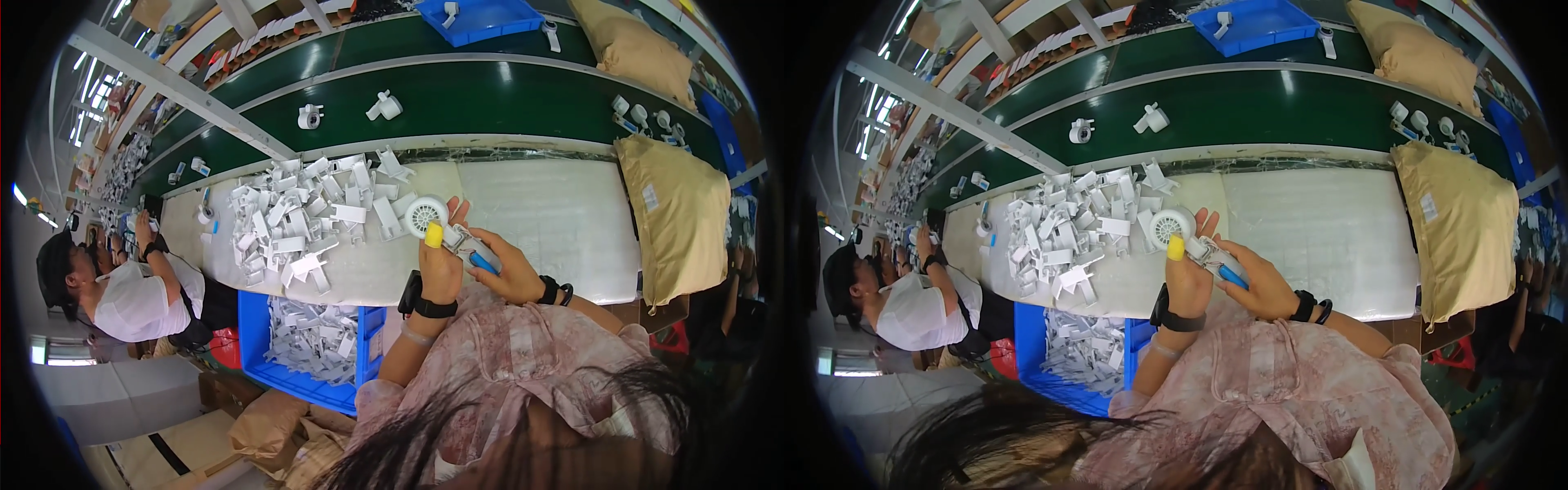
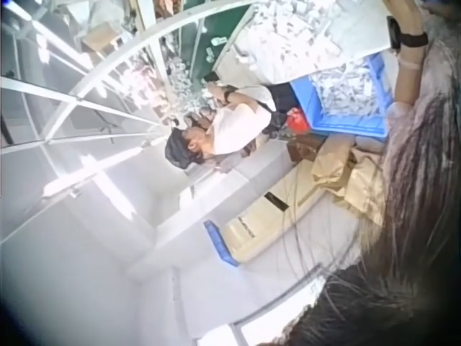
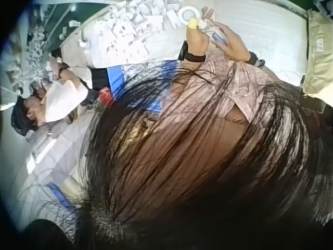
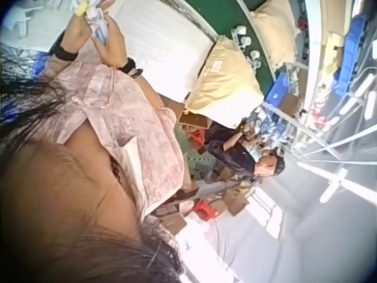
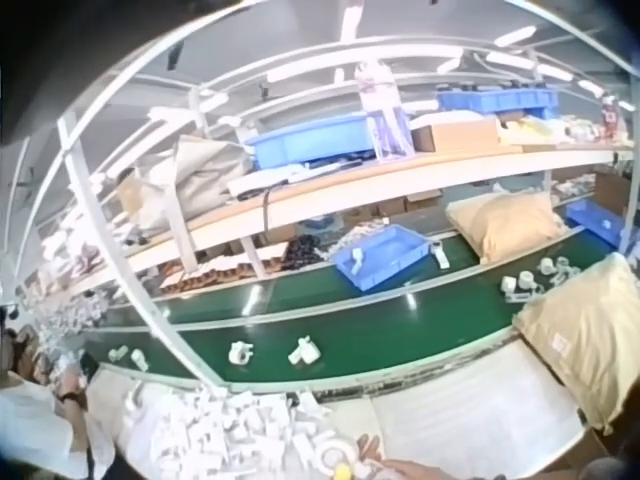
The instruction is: The person assembles a handheld fan by inserting a battery into the handle, fitting the fan head onto the base, and pressing the components together. Once assembled, the person places the fan onto the conveyor belt and reaches for another set of components.
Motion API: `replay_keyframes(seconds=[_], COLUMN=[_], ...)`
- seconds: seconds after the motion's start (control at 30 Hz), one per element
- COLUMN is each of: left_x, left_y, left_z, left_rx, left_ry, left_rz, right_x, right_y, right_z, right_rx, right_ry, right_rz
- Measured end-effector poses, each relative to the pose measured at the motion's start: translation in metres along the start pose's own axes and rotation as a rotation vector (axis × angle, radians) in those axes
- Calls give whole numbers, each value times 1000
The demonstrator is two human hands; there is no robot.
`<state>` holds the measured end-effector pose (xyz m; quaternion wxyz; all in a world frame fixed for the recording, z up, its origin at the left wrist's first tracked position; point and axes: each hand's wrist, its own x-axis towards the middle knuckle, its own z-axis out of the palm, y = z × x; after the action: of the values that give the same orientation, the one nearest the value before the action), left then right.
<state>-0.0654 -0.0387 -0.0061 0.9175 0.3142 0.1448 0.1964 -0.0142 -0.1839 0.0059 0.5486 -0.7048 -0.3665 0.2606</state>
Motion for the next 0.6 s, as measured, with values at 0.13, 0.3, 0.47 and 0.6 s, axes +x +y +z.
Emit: replay_keyframes(seconds=[0.13, 0.3, 0.47, 0.6], left_x=[-2, -4, 2, 5], left_y=[-3, 2, -1, -3], left_z=[6, 14, 16, 17], left_rx=[-129, 28, 1, -210], left_ry=[29, -11, -34, -25], left_rz=[-35, 35, 35, -122], right_x=[0, -1, -5, -6], right_y=[8, 4, 10, 4], right_z=[2, 0, 2, 0], right_rx=[-142, -119, 72, 49], right_ry=[60, 53, 83, 132], right_rz=[-136, -143, 8, -54])
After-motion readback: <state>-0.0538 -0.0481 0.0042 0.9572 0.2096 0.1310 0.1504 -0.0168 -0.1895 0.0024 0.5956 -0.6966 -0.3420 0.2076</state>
